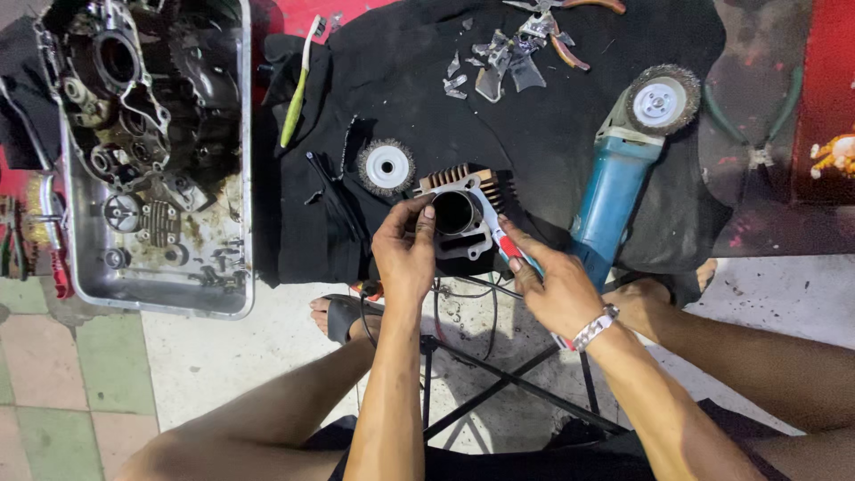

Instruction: The person uses a utility knife to scrape residue from a metal engine cylinder head, then switches to an angle grinder with a wire brush to clean the exterior surfaces. The person rotates the part to access different areas while seated on the floor.

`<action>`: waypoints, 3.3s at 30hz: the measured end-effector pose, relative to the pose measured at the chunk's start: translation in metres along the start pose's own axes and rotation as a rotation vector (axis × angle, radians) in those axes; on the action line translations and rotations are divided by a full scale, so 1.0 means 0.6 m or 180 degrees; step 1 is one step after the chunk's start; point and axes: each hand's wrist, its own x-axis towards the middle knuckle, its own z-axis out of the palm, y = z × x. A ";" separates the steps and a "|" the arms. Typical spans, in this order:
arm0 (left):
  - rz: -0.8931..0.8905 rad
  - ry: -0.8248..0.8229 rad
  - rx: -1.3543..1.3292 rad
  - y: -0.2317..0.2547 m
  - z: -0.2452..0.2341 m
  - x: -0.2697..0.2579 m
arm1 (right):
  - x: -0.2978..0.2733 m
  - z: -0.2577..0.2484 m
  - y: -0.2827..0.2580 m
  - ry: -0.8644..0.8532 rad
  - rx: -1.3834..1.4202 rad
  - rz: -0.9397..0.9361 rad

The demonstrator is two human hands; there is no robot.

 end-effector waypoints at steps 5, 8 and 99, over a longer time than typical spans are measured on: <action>-0.0126 -0.0041 -0.0157 0.006 0.000 0.002 | -0.004 0.001 -0.007 0.0226 0.0298 -0.0091; -0.0034 -0.0059 -0.0184 0.003 -0.005 0.000 | -0.005 0.018 -0.006 0.0527 0.0426 -0.0439; 0.0164 -0.1043 -0.0159 0.002 -0.051 -0.065 | -0.151 0.098 0.030 -0.0676 0.2359 -0.0591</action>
